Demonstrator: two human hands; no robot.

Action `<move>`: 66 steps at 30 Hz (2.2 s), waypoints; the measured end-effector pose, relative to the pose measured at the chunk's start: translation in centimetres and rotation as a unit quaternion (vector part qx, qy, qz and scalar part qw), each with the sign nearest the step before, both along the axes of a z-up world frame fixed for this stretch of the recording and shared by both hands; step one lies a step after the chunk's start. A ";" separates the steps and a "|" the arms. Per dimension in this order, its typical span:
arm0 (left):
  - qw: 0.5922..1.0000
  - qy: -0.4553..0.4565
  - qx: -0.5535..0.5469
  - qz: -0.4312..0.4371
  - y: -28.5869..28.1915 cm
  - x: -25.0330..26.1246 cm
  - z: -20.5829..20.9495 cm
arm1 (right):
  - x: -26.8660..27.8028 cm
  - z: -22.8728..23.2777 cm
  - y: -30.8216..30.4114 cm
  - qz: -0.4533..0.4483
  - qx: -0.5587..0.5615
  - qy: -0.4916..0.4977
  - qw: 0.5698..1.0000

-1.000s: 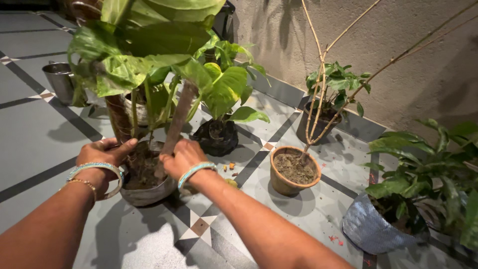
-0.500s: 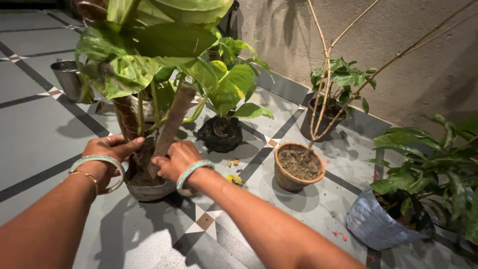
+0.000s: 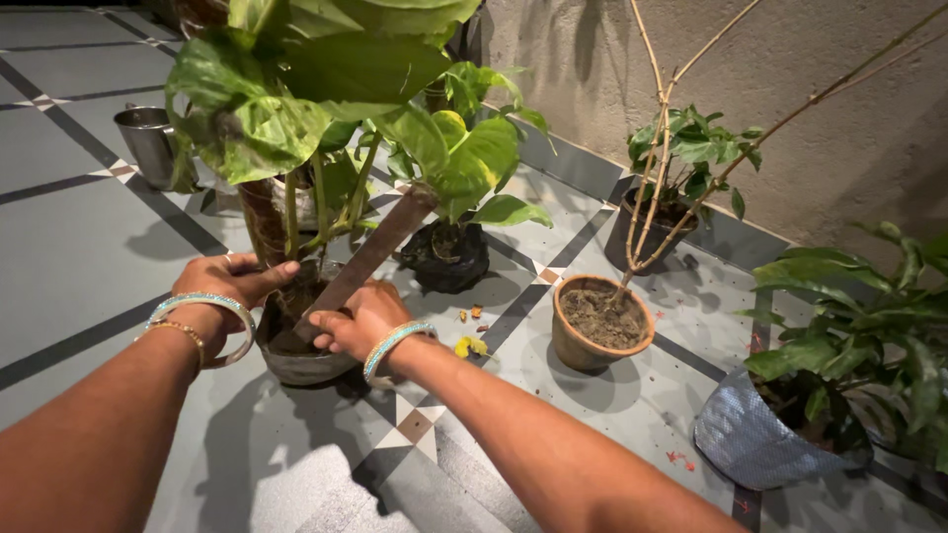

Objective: The person loosens soil in several potted plants using a flat metal tool, then waters one of the plants with a metal pitcher. The person handles multiple potted plants on a tiled floor, including a small sapling and a larger leafy plant.

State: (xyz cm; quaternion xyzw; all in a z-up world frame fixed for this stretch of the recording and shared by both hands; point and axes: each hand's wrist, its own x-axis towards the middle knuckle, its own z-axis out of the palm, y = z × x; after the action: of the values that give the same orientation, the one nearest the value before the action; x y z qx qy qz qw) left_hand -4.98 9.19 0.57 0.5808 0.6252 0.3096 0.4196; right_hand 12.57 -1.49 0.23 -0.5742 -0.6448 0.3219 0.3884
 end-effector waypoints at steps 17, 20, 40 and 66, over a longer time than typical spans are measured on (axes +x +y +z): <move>0.999 0.033 0.032 0.018 -1.7 0.3 0.6 | -0.7 1.7 0.8 -0.013 0.062 -0.126 0.990; 0.999 -0.007 0.043 0.022 -1.8 0.3 0.1 | -1.0 -0.4 0.3 0.014 0.083 -0.048 0.995; 0.998 0.039 0.026 0.040 -2.1 0.8 0.5 | 0.1 0.7 -0.2 0.015 0.112 -0.220 0.969; 0.997 0.052 0.033 0.040 -2.1 0.7 0.7 | 3.1 4.2 1.3 -0.037 0.024 -0.156 0.987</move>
State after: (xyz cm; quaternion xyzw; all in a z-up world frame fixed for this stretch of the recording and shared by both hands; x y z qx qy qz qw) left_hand -4.29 7.05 1.25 0.5839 0.6586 0.3159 0.3541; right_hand 15.65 -0.15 4.47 -0.6315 -0.6832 0.1982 0.3085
